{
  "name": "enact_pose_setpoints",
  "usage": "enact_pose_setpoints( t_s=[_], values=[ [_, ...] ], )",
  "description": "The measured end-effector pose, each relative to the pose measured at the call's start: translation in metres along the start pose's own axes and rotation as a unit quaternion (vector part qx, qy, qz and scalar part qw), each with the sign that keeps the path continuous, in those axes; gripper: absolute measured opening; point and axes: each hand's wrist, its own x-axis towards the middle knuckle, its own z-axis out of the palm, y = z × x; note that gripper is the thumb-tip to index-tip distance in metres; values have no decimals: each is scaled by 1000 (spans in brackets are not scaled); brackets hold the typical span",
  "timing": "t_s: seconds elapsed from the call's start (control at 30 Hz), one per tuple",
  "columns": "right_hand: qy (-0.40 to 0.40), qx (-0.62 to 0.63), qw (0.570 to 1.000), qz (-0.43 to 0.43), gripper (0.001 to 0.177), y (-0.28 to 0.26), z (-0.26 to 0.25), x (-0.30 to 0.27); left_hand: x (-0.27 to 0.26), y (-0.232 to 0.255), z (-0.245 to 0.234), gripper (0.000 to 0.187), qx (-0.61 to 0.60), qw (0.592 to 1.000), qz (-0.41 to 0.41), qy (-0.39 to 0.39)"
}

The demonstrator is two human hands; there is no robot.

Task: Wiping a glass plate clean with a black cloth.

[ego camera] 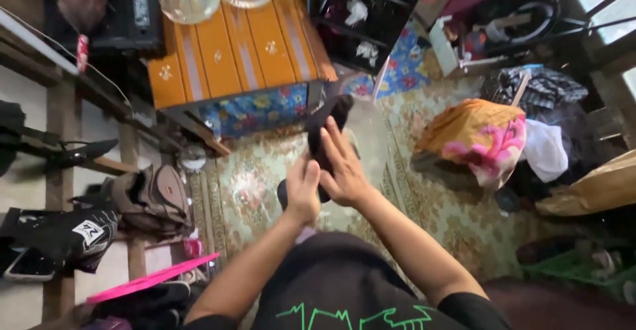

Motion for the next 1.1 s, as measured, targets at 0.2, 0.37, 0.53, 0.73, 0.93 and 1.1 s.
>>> enact_pose_setpoints(
  t_s=[0.2, 0.37, 0.53, 0.73, 0.93, 1.1],
  values=[
    [67, -177, 982, 17, 81, -23, -24, -27, -34, 29, 19, 85, -13, 1000, -1, 5],
    [26, -65, 991, 116, 76, -50, -4, -89, -55, 23, 25, 82, 79, 995, 55, 25],
    [-24, 9, 999, 38, 83, -22, -7, -100, -86, 3, 42, 72, 75, 997, -18, -17],
    [53, -192, 979, 39, 82, -9, -33, -86, -85, 18, 42, 69, 43, 999, -14, -9],
    [-13, -26, 995, 96, 85, -55, -12, -111, -78, 11, 31, 71, 70, 996, 9, 45],
    [-27, 40, 998, 42, 82, -18, -10, -91, -79, -25, 34, 65, 32, 998, -42, 26]
  ],
)
